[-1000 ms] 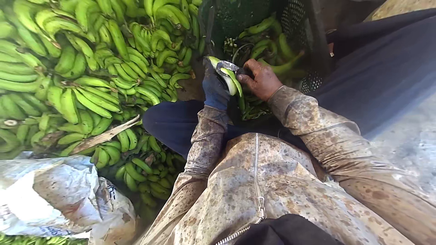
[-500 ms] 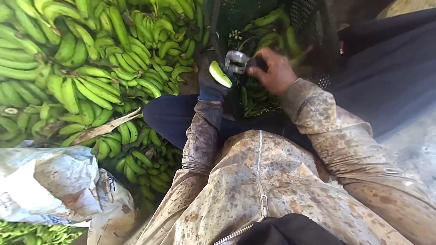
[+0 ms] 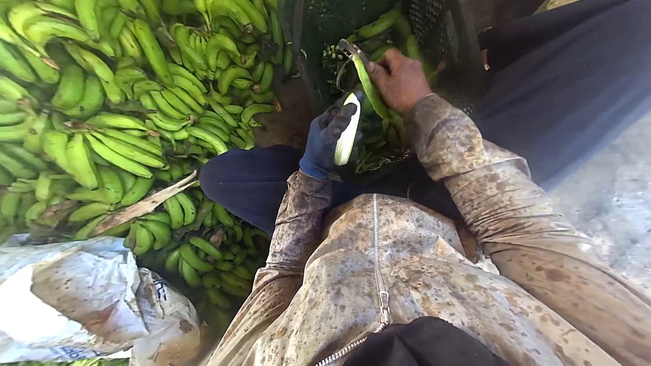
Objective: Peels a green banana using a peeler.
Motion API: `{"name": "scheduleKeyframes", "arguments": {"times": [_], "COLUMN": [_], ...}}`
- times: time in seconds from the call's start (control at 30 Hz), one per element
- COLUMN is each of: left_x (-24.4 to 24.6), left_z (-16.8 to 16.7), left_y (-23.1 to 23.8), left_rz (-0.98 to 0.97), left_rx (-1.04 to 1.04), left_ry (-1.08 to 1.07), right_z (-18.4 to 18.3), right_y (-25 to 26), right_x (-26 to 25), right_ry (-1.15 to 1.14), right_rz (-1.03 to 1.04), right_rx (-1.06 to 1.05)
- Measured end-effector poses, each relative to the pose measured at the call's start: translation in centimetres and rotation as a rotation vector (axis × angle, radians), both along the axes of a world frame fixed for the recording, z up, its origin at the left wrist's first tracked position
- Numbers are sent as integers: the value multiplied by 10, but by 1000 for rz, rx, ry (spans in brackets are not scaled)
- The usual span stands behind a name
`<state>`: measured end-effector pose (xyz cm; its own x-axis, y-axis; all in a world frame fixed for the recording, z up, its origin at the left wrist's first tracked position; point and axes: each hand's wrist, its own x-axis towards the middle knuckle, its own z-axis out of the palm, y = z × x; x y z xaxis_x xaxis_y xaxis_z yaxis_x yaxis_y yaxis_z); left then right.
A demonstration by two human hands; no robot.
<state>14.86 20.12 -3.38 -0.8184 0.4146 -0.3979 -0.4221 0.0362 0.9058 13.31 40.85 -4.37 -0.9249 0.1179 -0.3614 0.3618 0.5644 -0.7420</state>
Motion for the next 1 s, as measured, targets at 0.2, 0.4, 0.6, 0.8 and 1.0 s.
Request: {"name": "scheduleKeyframes", "arguments": {"times": [0.2,0.4,0.6,0.8,1.0], "left_x": [-36,-19,-10,-32,-22], "left_z": [-13,-9,0,-1,6], "left_y": [-30,-2,8,15,35], "left_rz": [476,320,160,775,827], "left_rx": [429,348,367,243,95], "left_ry": [-234,-139,-215,-64,6], "right_z": [-9,-11,-15,-4,-30], "right_y": [-21,-35,6,-24,-30], "right_x": [37,34,8,54,54], "right_ry": [320,228,-67,141,-299], "right_rz": [294,300,-195,43,-86], "right_rx": [-87,-81,-96,-222,-300]}}
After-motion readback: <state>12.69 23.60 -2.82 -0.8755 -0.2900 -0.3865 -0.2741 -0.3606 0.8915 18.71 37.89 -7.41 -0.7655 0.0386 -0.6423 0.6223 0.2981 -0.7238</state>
